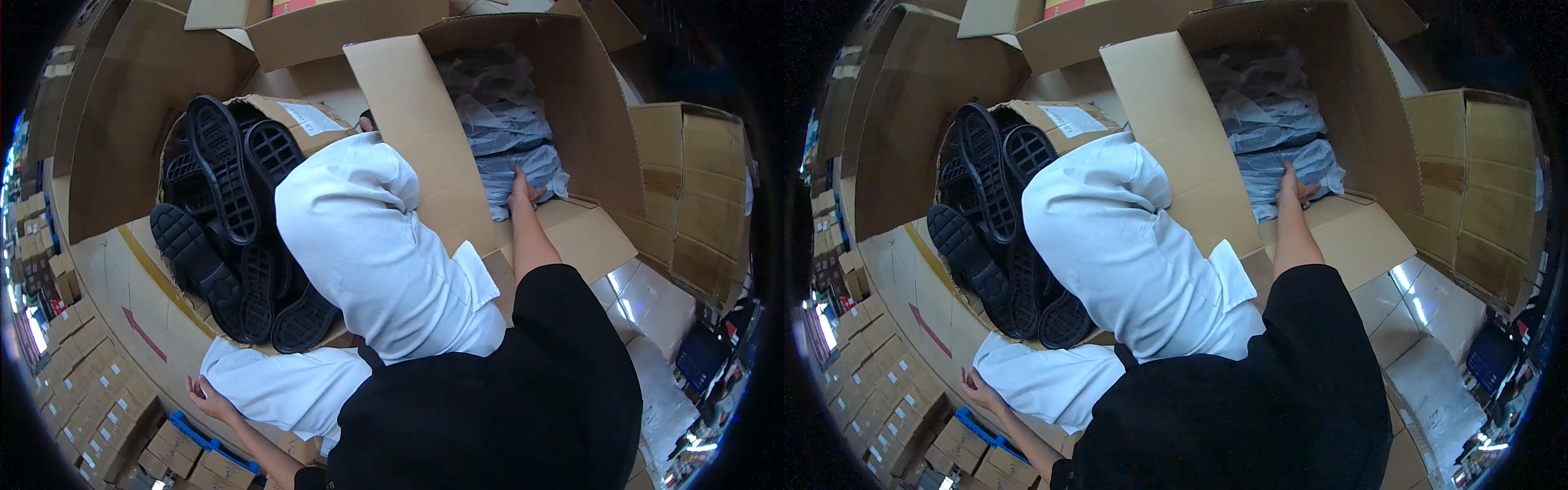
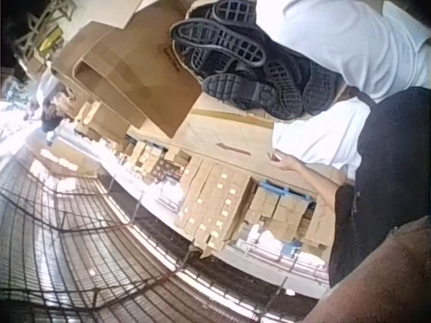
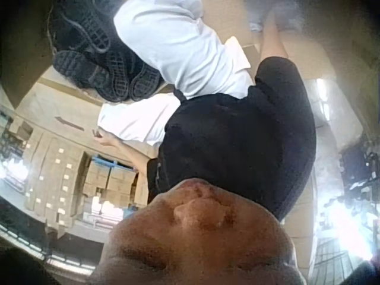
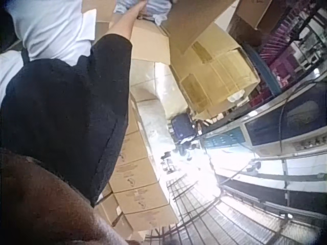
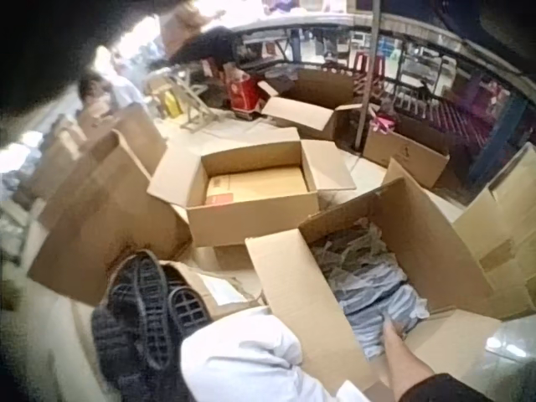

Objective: The person sits on the floor and repeatedly takes black slippers from a large cardboard box, places them into white plastic bags, and then puts the packaged slippers into smaller cardboard boxes. The person also stacks unpacked slippers on their lap.

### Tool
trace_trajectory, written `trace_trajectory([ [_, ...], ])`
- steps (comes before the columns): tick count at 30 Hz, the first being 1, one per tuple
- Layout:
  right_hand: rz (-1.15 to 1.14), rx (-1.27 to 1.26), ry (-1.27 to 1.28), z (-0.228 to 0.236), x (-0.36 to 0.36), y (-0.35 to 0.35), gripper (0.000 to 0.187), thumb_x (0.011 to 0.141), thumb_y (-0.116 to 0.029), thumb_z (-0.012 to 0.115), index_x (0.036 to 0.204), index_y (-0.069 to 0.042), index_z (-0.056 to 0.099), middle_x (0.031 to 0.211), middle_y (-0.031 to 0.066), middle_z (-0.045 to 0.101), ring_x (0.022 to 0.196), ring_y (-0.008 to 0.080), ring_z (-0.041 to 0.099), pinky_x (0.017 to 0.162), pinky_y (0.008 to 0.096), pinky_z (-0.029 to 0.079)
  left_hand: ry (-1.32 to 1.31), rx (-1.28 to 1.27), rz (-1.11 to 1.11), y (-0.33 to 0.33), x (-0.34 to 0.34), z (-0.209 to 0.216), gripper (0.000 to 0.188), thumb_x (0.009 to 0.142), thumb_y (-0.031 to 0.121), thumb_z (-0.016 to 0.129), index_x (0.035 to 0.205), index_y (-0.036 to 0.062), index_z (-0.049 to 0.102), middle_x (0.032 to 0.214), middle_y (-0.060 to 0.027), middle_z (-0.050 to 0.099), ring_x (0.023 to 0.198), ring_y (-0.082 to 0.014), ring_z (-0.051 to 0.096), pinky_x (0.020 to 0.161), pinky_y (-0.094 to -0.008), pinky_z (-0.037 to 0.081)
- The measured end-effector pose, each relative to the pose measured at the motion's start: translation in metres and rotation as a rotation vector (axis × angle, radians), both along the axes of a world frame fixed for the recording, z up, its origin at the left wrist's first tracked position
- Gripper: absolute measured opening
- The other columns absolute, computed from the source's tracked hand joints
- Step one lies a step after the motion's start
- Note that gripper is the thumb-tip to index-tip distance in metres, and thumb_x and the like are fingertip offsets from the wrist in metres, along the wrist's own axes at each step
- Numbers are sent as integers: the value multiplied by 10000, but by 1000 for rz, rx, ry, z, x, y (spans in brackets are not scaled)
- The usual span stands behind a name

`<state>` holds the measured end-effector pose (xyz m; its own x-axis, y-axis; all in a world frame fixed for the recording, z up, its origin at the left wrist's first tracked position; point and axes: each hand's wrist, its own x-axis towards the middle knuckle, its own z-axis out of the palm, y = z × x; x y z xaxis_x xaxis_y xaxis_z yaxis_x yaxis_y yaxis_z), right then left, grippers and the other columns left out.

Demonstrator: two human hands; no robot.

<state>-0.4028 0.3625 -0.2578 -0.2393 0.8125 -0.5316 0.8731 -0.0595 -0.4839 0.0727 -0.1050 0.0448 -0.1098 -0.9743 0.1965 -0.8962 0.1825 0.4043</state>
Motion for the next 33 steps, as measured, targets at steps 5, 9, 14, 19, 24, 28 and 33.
trace_trajectory([
  [5, -130, -154, 191, -13, 0, 23, 1063, 526, -341, 783, 1378, -101, 196, 1348, 182, 327, 1171, 333, 405, 968, 396, 373, 38, 1, 9, 2, 3, -2, 349, 850, 171, 570, 1163, 30, 508, 987, -143, 579, 907, -211, 538, 822, -325, 414],
  [9, -119, -538, 275, -32, -4, 70, 846, 612, -323, 726, 1306, -32, 340, 1297, 173, 395, 1130, 307, 448, 944, 437, 392, 47, -1, -29, 5, -10, -2, 359, 848, 180, 574, 1165, 28, 501, 1030, -150, 568, 944, -223, 538, 850, -333, 406],
  [14, 51, -793, 501, 37, 5, 59, 599, 697, -381, 619, 1174, -53, 466, 1182, 105, 491, 1055, 270, 477, 930, 441, 372, -30, -55, -77, 13, -14, -1, 390, 823, 155, 602, 1179, 41, 490, 1057, -153, 558, 987, -232, 529, 882, -336, 391],
  [19, 312, -1019, 683, 159, 9, 47, 461, 730, -305, 552, 1106, -42, 506, 1082, 111, 551, 1010, 270, 523, 896, 405, 425, 143, -71, -252, 22, -61, 0, 417, 800, 110, 619, 1192, 58, 483, 1070, -139, 554, 992, -219, 529, 886, -343, 396],
  [24, 665, -1174, 915, 269, 28, 15, 482, 858, -377, 424, 1170, -14, 482, 1098, 123, 566, 974, 252, 572, 874, 400, 456, 757, 349, -638, 78, -161, 17, 430, 793, 89, 616, 1193, 41, 466, 1048, -120, 562, 921, -183, 568, 838, -298, 449],
  [28, 938, -1040, 946, 316, 73, -43, 509, 835, -377, 450, 1194, -16, 455, 1129, 120, 539, 1001, 233, 543, 876, 379, 440, 945, 894, -854, 132, -216, 26, 652, 768, 222, 662, 1292, 50, 314, 1040, -141, 576, 864, -180, 587, 779, -299, 478],
  [33, 1178, -1260, 604, 328, 163, -144, 724, 717, -346, 557, 1300, -15, 286, 1251, 134, 424, 1125, 246, 429, 949, 377, 351, 1136, 1361, -791, 148, -207, -12, 963, 713, 604, 596, 1408, 184, 79, 1355, -165, 315, 1225, -253, 333, 995, -420, 273],
])
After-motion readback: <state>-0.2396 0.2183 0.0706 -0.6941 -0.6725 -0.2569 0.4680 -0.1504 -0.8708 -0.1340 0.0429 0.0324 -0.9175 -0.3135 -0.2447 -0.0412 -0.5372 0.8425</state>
